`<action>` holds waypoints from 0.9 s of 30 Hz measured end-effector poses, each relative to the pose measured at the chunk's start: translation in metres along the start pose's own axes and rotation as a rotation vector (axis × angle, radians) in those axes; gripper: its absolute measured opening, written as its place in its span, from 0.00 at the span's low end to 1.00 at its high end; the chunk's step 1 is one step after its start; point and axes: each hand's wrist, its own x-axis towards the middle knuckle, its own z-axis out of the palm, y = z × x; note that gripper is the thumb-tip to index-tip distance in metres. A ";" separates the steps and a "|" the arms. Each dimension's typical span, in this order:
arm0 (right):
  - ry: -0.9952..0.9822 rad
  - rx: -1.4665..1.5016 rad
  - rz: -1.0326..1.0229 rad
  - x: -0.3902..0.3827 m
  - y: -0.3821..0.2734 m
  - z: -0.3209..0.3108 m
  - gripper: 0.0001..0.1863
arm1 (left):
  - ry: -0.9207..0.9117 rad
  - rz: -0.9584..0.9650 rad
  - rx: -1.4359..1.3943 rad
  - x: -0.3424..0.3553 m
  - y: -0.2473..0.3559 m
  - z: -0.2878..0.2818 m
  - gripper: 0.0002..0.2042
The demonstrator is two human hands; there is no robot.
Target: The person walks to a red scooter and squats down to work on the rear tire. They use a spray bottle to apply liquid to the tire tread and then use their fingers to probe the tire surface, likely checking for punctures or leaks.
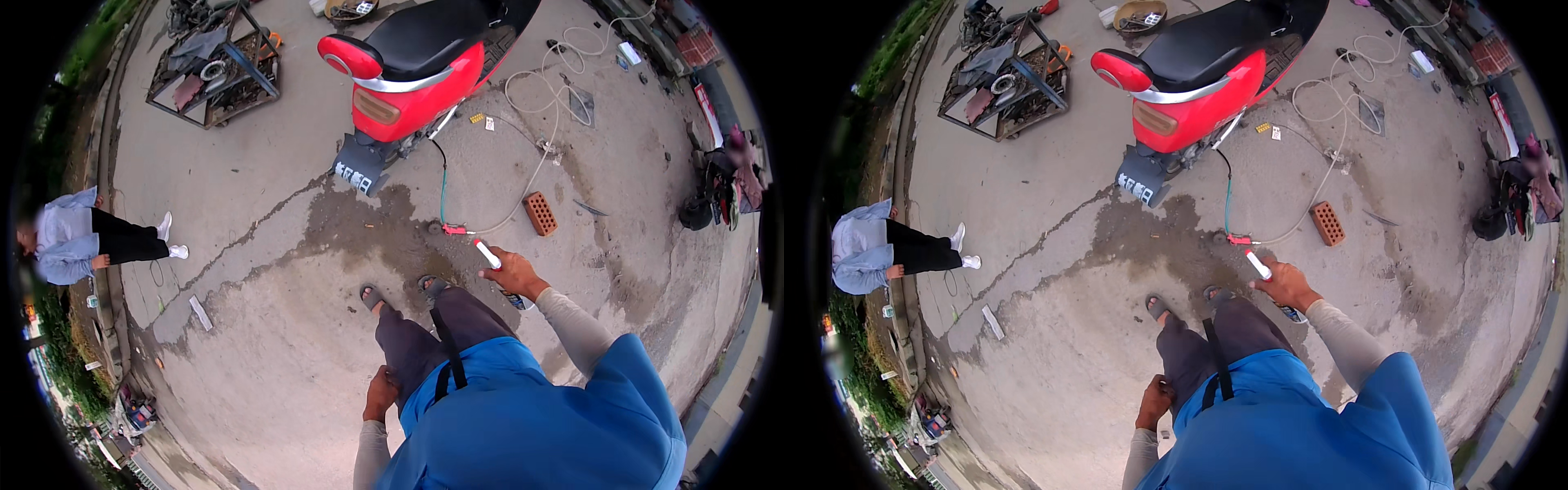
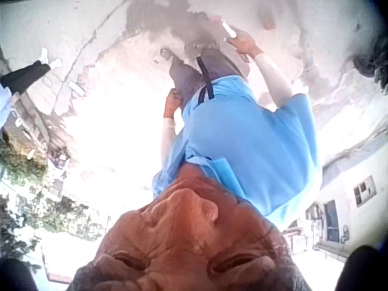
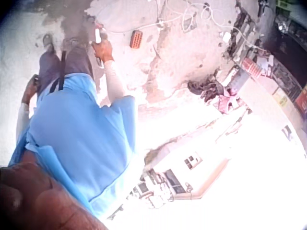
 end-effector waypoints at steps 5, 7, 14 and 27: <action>0.199 0.256 0.139 -0.043 -0.031 0.042 0.37 | -0.179 0.085 0.435 0.030 -0.004 -0.094 0.16; 0.238 0.347 0.237 -0.064 -0.046 0.070 0.36 | -0.269 0.124 0.537 0.034 -0.003 -0.133 0.17; 0.204 0.672 0.400 -0.080 -0.077 0.180 0.36 | -0.548 -0.102 0.473 0.051 0.004 -0.226 0.14; 0.362 1.100 0.304 0.026 -0.096 0.253 0.37 | -1.443 -0.354 0.272 0.042 0.081 -0.305 0.12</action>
